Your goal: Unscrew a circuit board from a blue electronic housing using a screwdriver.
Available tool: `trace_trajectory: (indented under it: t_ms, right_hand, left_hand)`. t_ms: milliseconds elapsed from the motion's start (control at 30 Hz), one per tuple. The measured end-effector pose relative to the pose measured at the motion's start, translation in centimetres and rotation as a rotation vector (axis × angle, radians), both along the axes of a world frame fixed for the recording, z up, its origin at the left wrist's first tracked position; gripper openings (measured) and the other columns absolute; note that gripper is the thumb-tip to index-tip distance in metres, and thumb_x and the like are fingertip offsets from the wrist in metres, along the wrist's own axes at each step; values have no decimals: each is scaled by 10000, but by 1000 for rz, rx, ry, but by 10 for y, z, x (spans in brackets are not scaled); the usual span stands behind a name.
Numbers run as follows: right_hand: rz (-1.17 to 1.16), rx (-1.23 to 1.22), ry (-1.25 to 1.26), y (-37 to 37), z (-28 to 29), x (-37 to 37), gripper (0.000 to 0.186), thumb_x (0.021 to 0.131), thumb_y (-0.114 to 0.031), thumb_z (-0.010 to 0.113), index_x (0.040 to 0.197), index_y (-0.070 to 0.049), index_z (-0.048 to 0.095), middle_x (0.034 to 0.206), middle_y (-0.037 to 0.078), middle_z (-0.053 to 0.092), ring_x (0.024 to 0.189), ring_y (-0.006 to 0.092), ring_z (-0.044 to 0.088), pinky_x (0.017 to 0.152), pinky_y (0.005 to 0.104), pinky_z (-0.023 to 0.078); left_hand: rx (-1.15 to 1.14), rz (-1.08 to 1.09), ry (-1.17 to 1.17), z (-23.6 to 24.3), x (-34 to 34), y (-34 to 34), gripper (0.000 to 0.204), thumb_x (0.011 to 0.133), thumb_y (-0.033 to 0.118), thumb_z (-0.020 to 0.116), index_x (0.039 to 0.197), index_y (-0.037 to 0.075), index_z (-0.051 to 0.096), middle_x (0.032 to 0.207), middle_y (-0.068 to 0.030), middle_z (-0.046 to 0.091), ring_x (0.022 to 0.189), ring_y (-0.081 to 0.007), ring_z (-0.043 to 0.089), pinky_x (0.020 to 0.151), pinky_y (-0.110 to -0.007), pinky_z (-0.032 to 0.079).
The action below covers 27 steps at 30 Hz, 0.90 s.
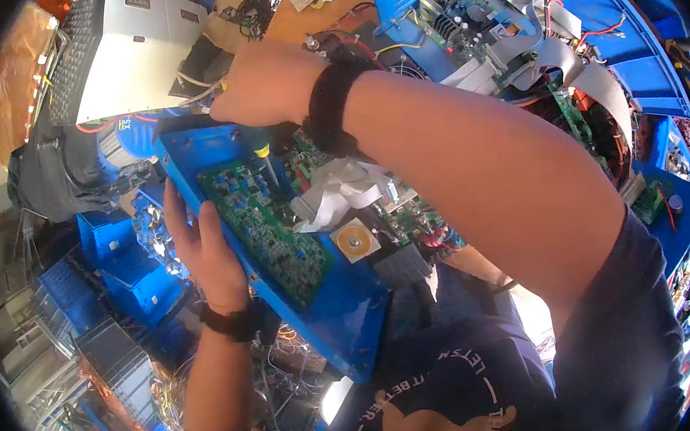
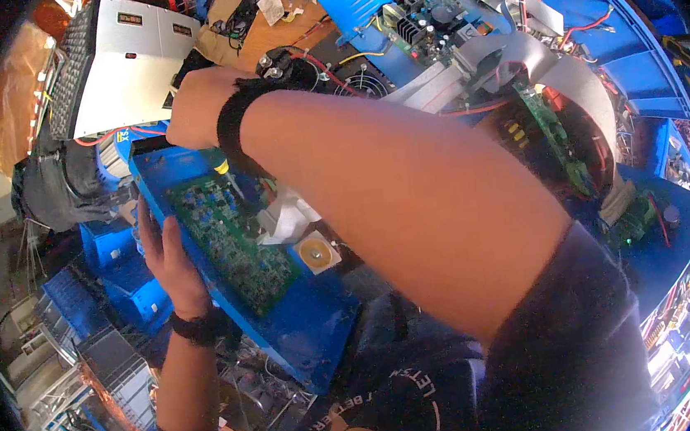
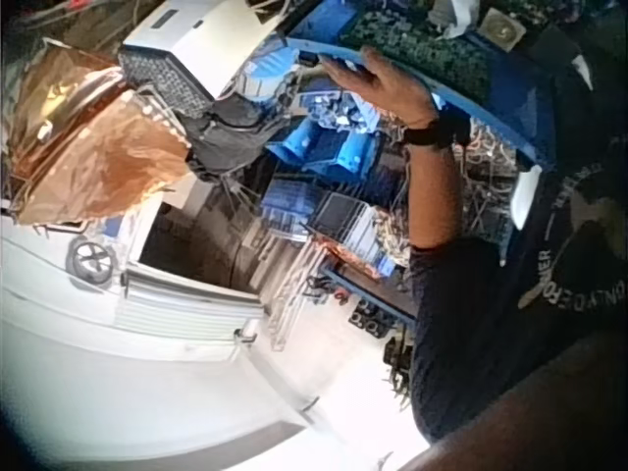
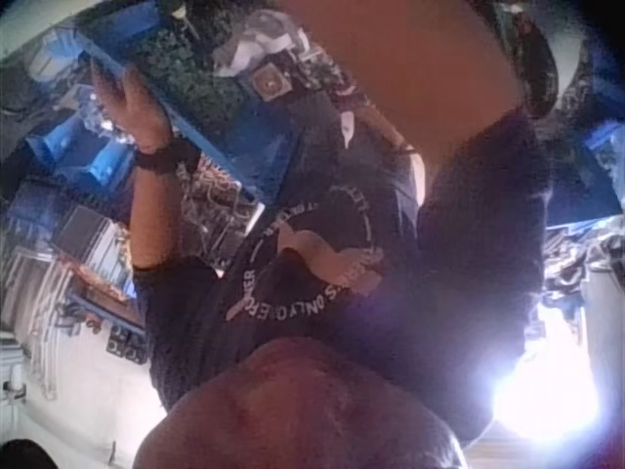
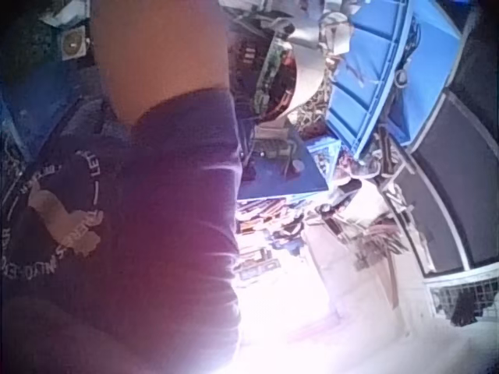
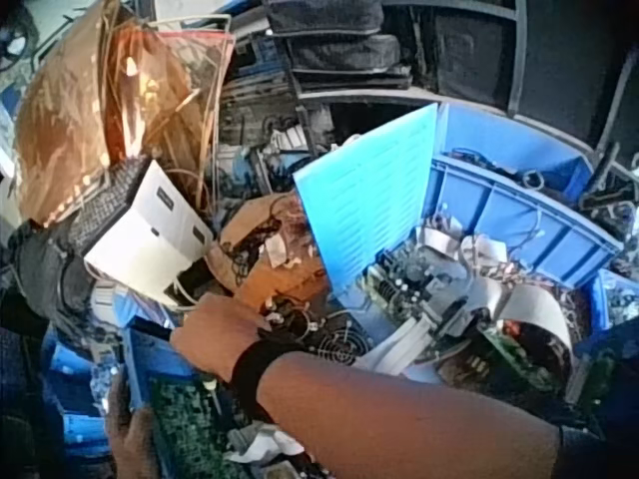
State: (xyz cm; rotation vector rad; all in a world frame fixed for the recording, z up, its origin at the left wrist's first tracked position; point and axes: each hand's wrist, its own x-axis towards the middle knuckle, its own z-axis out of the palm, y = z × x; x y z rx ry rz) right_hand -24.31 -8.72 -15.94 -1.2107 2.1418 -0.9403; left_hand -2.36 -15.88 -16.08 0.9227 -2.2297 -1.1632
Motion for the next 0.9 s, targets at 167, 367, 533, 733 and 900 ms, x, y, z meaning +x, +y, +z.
trace_trajectory:
  t_ms: [167, 367, 533, 733, 900]
  right_hand:
    - [204, -40, 260, -29, -22, -12, 496, 791, -448, 589, 877, 26, 709, 796, 206, 687, 741, 330, 675, 699, 409, 528]
    - [175, 103, -158, -55, -22, -28, 446, 797, -505, 601, 943, -108, 739, 706, 112, 639, 611, 216, 612, 554, 367, 479]
    - [249, 227, -77, -73, -18, -21, 408, 813, -474, 611, 961, -110, 718, 712, 114, 620, 607, 212, 594, 559, 371, 477]
    - [280, 222, -40, -88, -15, -14, 503, 842, -476, 546, 922, 0, 685, 700, 139, 636, 601, 236, 610, 572, 382, 482]
    - [280, 247, -41, -84, -17, -7, 460, 860, -385, 499, 1090, -40, 698, 1143, 209, 660, 1014, 365, 644, 870, 457, 489]
  left_hand:
    - [-36, 3, -26, 0, -4, 4, 556, 972, 130, 494, 1469, -28, 300, 1474, -161, 374, 1318, -243, 404, 1108, -387, 305]
    - [13, -13, 50, -5, -3, 1, 554, 959, 104, 518, 1464, -9, 322, 1479, -141, 353, 1311, -251, 411, 1112, -388, 305]
    - [28, -51, 93, -4, 0, -1, 559, 947, 111, 535, 1455, -11, 336, 1472, -157, 348, 1334, -262, 390, 1121, -395, 297]
    - [22, -8, 81, -11, 4, -4, 576, 931, 126, 553, 1452, -9, 347, 1490, -165, 318, 1364, -269, 348, 1131, -411, 280]
    - [33, -12, 105, -12, 1, -3, 582, 926, 141, 560, 1450, -6, 353, 1489, -177, 319, 1370, -283, 341, 1134, -419, 271]
